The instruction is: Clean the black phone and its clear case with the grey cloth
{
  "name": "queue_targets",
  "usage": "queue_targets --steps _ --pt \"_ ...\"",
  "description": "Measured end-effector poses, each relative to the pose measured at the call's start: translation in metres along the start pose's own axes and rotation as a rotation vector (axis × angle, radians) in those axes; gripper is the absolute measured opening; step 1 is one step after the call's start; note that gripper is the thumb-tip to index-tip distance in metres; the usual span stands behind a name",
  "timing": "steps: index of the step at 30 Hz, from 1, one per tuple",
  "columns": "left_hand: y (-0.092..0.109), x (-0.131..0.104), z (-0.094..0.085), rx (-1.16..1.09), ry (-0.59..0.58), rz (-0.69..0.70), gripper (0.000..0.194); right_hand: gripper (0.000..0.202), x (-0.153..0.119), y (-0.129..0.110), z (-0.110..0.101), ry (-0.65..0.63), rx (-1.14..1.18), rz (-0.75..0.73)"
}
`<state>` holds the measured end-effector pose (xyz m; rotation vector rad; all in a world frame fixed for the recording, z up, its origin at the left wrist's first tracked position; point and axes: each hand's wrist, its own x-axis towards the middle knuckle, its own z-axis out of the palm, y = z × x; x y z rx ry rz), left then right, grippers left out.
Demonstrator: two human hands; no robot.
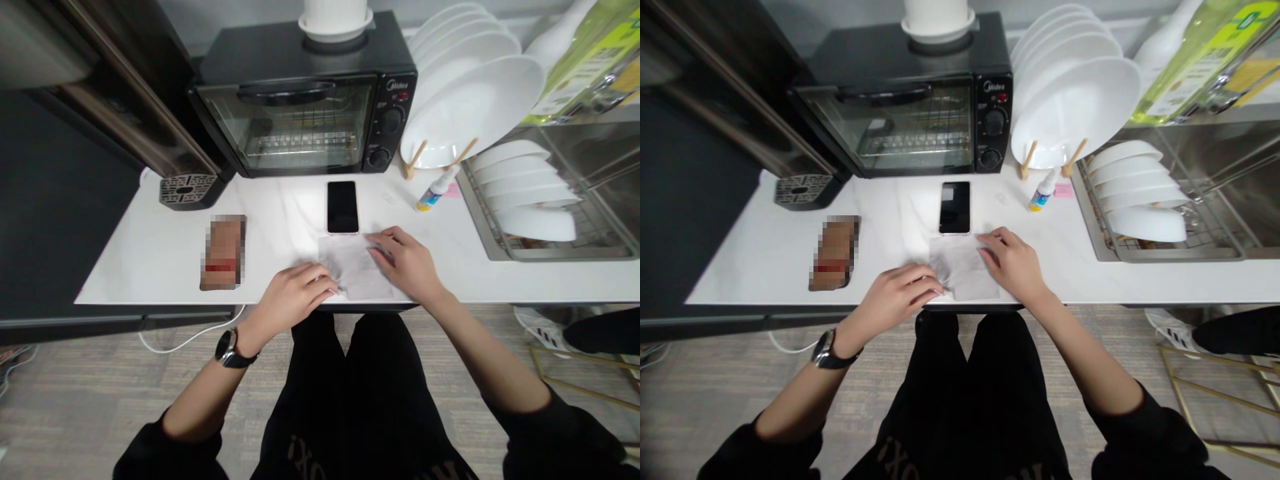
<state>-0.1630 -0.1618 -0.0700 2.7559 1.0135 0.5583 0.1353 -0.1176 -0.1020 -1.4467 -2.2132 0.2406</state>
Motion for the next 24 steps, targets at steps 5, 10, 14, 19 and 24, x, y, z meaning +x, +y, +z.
queue_targets --steps 5,10,14,19,24 --pt "0.006 -0.008 -0.012 -0.068 -0.115 -0.035 0.009 0.034 -0.002 0.000 -0.001 0.040 0.012 -0.024" --pt "0.006 -0.003 -0.006 -0.044 -0.092 -0.184 0.034 0.035 -0.012 0.004 -0.008 0.054 0.121 -0.173" --pt "-0.004 0.005 0.014 0.051 -0.130 -0.181 0.065 0.066 -0.016 0.012 -0.012 -0.127 0.102 -0.288" --pt "-0.020 0.001 0.016 0.022 -0.262 -0.170 0.081 0.085 -0.024 0.015 -0.013 -0.223 0.049 -0.265" --pt "-0.028 0.017 -0.005 -0.017 -0.181 -0.243 0.079 0.071 -0.014 0.007 -0.018 -0.108 0.128 -0.172"
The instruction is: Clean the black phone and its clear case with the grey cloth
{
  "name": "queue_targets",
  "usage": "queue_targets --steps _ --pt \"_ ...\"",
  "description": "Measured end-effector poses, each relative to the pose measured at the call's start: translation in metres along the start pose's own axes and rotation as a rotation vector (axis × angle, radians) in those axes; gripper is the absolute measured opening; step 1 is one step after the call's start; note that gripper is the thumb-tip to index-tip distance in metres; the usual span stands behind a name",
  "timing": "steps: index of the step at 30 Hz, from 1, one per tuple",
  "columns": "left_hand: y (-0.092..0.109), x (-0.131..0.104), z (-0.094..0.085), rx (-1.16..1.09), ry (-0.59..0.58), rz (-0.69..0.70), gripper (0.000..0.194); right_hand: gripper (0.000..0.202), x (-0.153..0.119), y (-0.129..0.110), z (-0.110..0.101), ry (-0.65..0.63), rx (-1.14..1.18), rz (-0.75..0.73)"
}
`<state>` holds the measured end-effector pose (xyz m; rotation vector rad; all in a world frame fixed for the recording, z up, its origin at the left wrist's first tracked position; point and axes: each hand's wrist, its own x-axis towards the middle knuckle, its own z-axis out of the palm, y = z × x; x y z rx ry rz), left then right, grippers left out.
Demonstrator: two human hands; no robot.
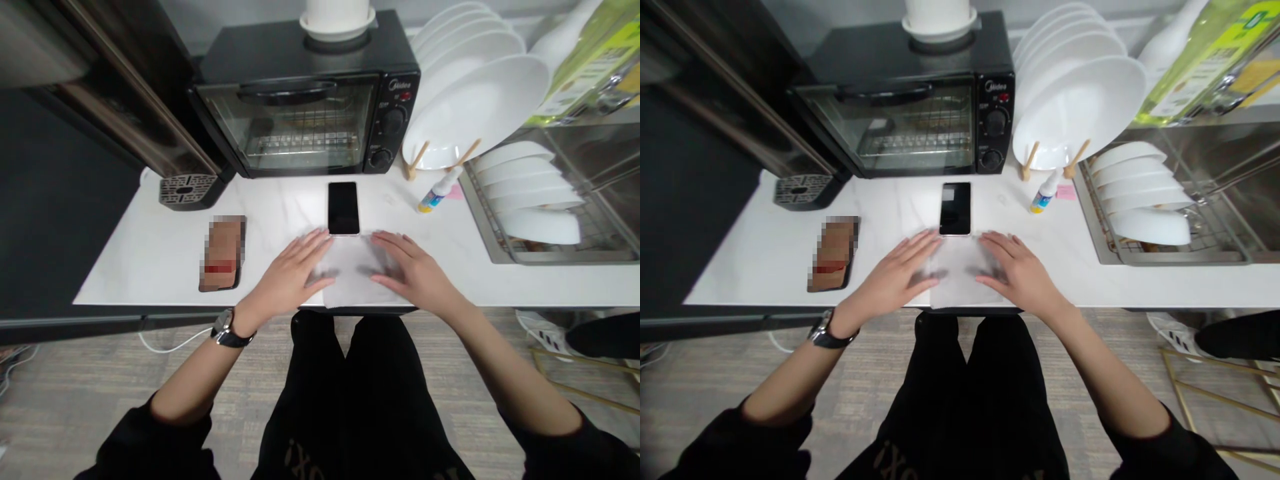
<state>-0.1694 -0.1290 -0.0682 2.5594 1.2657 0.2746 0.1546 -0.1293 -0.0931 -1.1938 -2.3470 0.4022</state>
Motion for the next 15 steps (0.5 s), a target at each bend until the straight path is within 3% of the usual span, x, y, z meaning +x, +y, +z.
queue_targets --steps 3,5,7,10,15 --pt "0.005 0.040 -0.015 0.037 0.119 -0.291 0.065 0.045 0.037 0.002 -0.001 0.110 0.018 0.185" --pt "0.009 0.076 -0.018 0.146 0.074 -0.420 0.067 0.045 0.071 0.007 0.002 0.108 0.036 0.332" --pt "0.013 0.112 -0.016 0.235 0.045 -0.473 0.070 0.051 0.104 0.016 0.008 0.085 0.061 0.397" --pt "0.013 0.148 -0.007 0.281 0.116 -0.534 0.070 0.050 0.137 0.028 0.017 0.102 0.066 0.426" --pt "-0.001 0.161 0.006 0.179 0.119 -0.476 0.078 0.032 0.146 0.042 0.027 0.113 0.096 0.441"
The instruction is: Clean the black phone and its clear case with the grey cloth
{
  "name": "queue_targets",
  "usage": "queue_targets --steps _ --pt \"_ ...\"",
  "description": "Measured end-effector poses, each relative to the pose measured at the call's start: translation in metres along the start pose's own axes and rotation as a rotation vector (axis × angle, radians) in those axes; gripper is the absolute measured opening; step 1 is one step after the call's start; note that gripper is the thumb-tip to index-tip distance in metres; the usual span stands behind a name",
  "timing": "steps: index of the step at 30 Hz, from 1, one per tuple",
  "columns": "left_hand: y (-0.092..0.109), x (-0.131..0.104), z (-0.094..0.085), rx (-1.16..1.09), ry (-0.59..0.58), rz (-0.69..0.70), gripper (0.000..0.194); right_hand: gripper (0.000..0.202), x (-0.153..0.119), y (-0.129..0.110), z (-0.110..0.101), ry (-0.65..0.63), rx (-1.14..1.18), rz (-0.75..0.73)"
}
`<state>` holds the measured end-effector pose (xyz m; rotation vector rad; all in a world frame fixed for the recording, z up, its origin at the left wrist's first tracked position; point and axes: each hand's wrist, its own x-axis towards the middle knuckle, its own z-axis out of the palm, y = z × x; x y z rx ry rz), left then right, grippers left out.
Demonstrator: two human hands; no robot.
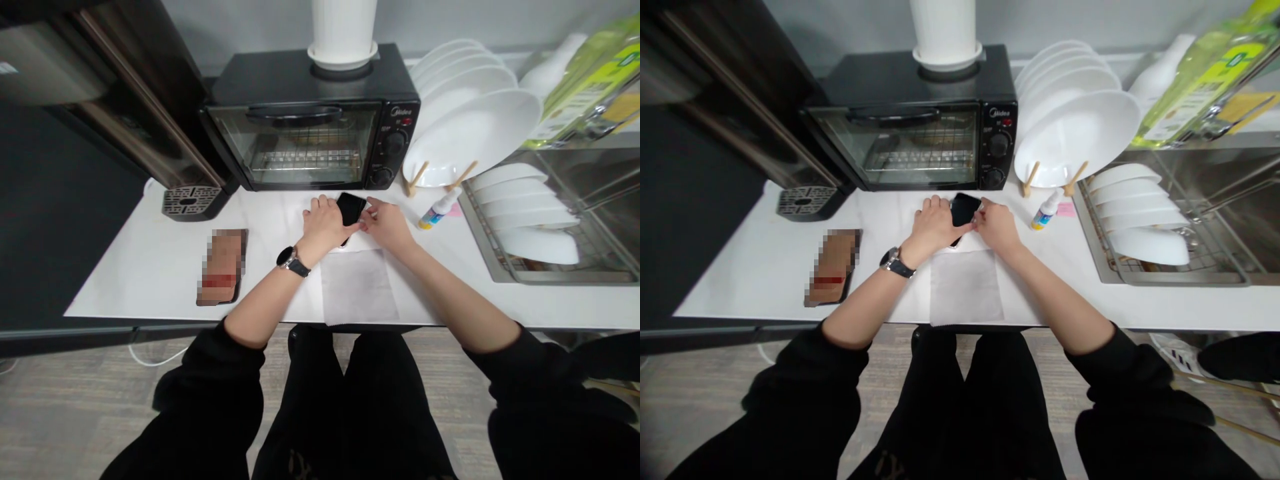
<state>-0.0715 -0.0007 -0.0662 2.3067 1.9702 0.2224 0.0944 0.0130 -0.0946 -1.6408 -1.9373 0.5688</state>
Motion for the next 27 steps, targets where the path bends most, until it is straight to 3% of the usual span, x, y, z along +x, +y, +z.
queue_targets --steps 6,10,13,17,20,27 --pt "-0.026 0.002 -0.009 -0.115 -0.047 0.106 0.069 0.032 -0.003 0.008 -0.002 -0.027 0.101 -0.038" --pt "-0.040 -0.006 -0.018 -0.140 -0.022 0.274 0.073 0.042 -0.009 0.012 0.000 0.113 0.137 -0.095" --pt "-0.041 -0.011 -0.020 -0.178 0.041 0.340 0.071 0.058 -0.010 0.015 0.005 0.168 0.348 -0.162" --pt "-0.042 -0.007 -0.016 -0.166 0.103 0.367 0.073 0.075 -0.005 0.018 0.003 -0.171 0.838 -0.057" --pt "-0.049 0.000 -0.013 -0.168 0.151 0.386 0.074 0.081 -0.002 0.020 -0.006 -0.403 1.048 -0.001" --pt "-0.060 0.007 -0.007 -0.260 0.205 0.404 0.087 0.071 -0.002 0.025 -0.018 -0.510 1.085 -0.105"
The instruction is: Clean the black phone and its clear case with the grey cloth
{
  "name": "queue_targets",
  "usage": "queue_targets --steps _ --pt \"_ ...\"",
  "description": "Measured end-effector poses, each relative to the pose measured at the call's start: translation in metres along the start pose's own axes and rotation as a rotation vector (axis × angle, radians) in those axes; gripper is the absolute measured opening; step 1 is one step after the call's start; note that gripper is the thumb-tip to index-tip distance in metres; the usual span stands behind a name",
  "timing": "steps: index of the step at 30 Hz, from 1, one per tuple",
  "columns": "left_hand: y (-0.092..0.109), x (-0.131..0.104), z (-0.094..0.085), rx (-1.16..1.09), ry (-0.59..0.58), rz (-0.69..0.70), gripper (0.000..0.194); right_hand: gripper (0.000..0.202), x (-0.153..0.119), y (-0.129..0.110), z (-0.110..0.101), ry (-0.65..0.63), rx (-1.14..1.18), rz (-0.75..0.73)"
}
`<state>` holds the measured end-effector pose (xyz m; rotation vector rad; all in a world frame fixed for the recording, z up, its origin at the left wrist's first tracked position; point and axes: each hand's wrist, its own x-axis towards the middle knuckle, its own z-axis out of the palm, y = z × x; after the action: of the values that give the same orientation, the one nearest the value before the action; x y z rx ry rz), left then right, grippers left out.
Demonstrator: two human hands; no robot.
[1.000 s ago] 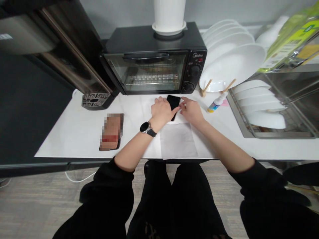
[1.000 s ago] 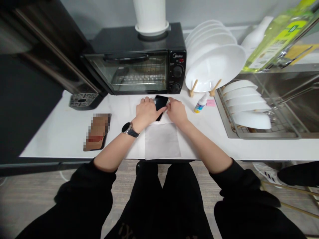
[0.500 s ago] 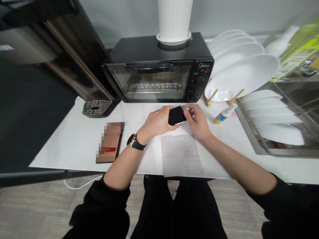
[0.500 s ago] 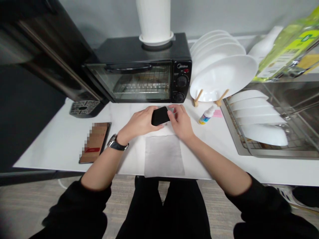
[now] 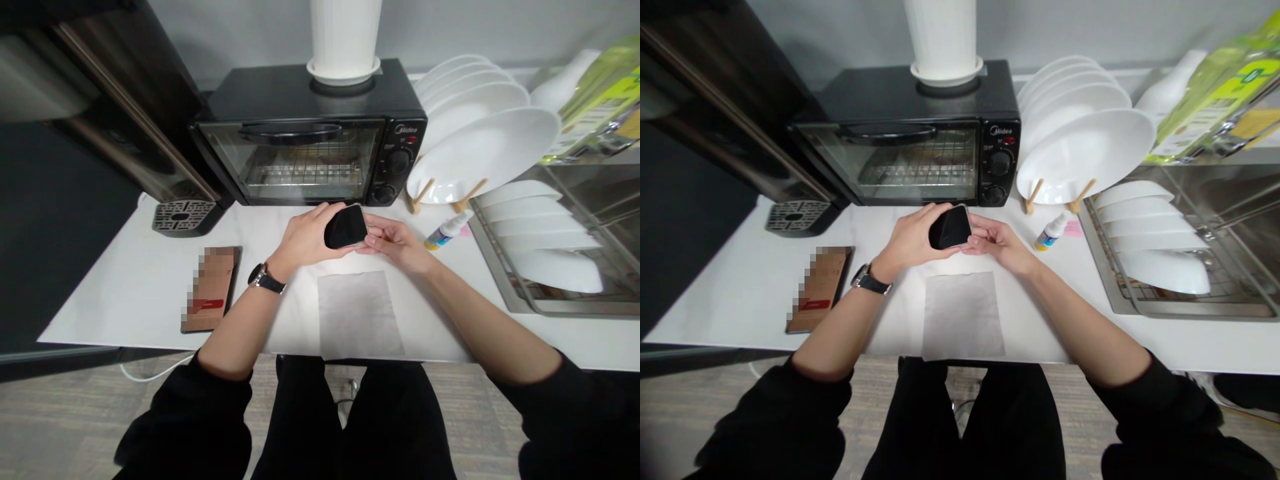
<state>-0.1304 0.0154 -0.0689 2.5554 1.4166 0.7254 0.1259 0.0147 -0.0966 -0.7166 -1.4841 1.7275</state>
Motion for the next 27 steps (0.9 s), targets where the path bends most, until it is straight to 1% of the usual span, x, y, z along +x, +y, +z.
queue_targets --steps 7,11,15,19,23,27 --pt "-0.005 0.001 0.005 -0.126 0.016 0.023 0.085 0.074 -0.003 -0.006 0.002 -0.001 -0.062 -0.022" --pt "-0.005 0.001 0.005 -0.134 0.005 0.032 0.086 0.076 -0.003 -0.006 0.003 -0.005 -0.050 -0.021" --pt "-0.005 0.002 0.004 -0.121 -0.015 0.007 0.085 0.076 -0.003 -0.005 0.003 0.003 -0.058 -0.021" --pt "-0.007 0.002 0.003 -0.142 -0.006 0.031 0.085 0.081 -0.004 -0.006 0.004 -0.010 -0.055 -0.010" --pt "-0.003 0.002 0.002 -0.105 -0.002 0.004 0.086 0.081 -0.001 -0.004 0.006 0.044 -0.042 -0.018" --pt "0.005 0.001 0.001 0.012 0.001 -0.018 0.086 0.072 0.005 0.002 0.007 0.108 -0.072 -0.024"
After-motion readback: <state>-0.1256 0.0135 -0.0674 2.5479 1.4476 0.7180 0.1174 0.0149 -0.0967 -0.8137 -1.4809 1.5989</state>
